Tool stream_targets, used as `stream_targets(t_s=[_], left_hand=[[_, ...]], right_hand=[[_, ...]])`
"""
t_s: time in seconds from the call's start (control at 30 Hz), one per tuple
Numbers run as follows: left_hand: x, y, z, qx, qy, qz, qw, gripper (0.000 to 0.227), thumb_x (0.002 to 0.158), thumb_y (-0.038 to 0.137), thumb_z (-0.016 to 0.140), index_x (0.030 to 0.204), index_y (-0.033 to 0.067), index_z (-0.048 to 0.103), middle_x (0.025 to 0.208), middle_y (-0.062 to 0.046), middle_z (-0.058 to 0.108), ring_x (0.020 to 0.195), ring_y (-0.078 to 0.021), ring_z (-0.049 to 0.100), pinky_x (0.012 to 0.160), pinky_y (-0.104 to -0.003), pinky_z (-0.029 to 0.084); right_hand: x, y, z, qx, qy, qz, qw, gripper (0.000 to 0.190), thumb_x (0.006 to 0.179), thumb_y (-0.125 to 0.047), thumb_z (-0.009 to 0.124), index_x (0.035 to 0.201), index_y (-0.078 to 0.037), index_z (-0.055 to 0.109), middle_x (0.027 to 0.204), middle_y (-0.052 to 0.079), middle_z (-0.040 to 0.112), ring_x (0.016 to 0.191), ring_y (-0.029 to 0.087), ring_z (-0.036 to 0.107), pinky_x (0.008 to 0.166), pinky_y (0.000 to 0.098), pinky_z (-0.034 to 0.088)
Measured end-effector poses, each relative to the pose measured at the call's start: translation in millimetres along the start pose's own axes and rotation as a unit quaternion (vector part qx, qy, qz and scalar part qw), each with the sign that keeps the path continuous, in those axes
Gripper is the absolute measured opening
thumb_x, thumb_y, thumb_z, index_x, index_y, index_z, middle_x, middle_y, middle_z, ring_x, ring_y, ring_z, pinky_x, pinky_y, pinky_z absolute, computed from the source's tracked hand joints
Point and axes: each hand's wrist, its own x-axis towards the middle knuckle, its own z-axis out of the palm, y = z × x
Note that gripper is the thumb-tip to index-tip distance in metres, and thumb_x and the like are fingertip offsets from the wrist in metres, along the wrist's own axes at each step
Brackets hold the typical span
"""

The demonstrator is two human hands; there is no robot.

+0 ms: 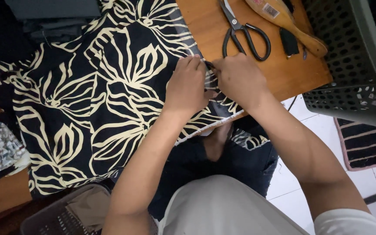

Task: The person unfolds a piece of black fabric with a yellow floral pattern on a wooden table. They smooth the fabric, pick up a pair of scissors, and cut along the edge of the fabric. The person then folds the fabric and continues cutting along the edge.

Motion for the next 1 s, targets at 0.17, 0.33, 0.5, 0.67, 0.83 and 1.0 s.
stream_targets(t_s=[0.17,0.33,0.5,0.67,0.83,1.0], left_hand=[[0.9,-4.2,7.8,0.021,0.002,0.020,1.000,0.071,0.063,0.035,0.076,0.108,-0.0112,0.049,0.108,-0.022,0.050,0.111,-0.0350,0.041,0.101,-0.041,0.024],[0.8,-0.7,3.3,0.006,-0.001,0.005,1.000,0.069,0.062,0.032,0.077,0.107,-0.0112,0.050,0.106,-0.022,0.050,0.110,-0.0362,0.041,0.100,-0.042,0.024],[2.3,1.1,3.1,0.006,0.002,0.001,1.000,0.067,0.058,0.030,0.079,0.104,-0.0104,0.052,0.104,-0.021,0.051,0.109,-0.0359,0.042,0.100,-0.043,0.026],[2.1,2.2,1.9,0.007,0.000,-0.003,1.000,0.067,0.060,0.032,0.079,0.106,-0.0092,0.052,0.104,-0.021,0.051,0.109,-0.0360,0.042,0.100,-0.044,0.024],[2.6,9.2,-4.5,0.005,-0.020,-0.028,0.999,0.063,0.060,0.026,0.078,0.106,-0.0092,0.052,0.106,-0.022,0.051,0.110,-0.0368,0.042,0.100,-0.043,0.024],[4.2,13.8,-10.8,0.015,-0.052,-0.049,0.997,0.062,0.063,0.028,0.077,0.109,-0.0066,0.052,0.109,-0.021,0.050,0.114,-0.0351,0.040,0.101,-0.042,0.022]], right_hand=[[1.6,-0.7,-1.8,0.013,-0.022,0.005,1.000,0.027,0.081,-0.001,0.043,0.064,-0.001,0.063,0.044,0.011,0.051,0.038,0.022,0.050,0.034,0.0231,0.039],[-0.9,1.6,-1.1,0.016,-0.045,0.024,0.999,0.029,0.080,-0.002,0.042,0.059,-0.003,0.061,0.042,0.008,0.049,0.037,0.016,0.048,0.036,0.0194,0.038],[-8.4,2.1,-2.4,0.001,-0.067,0.023,0.997,0.026,0.078,-0.002,0.044,0.058,-0.003,0.060,0.041,0.009,0.049,0.039,0.017,0.049,0.035,0.0217,0.038],[-11.8,-0.5,-8.5,-0.035,-0.134,0.066,0.988,0.028,0.076,-0.007,0.041,0.062,-0.005,0.065,0.045,0.010,0.052,0.046,0.024,0.056,0.041,0.0297,0.046],[-24.9,-6.8,-18.9,-0.044,-0.189,0.078,0.978,0.024,0.075,-0.007,0.043,0.072,-0.004,0.067,0.053,0.015,0.057,0.056,0.031,0.061,0.049,0.0356,0.049],[-51.5,-12.0,-29.7,-0.087,-0.203,0.066,0.973,0.023,0.072,-0.006,0.043,0.068,-0.002,0.065,0.053,0.015,0.058,0.056,0.031,0.062,0.048,0.0353,0.051]])
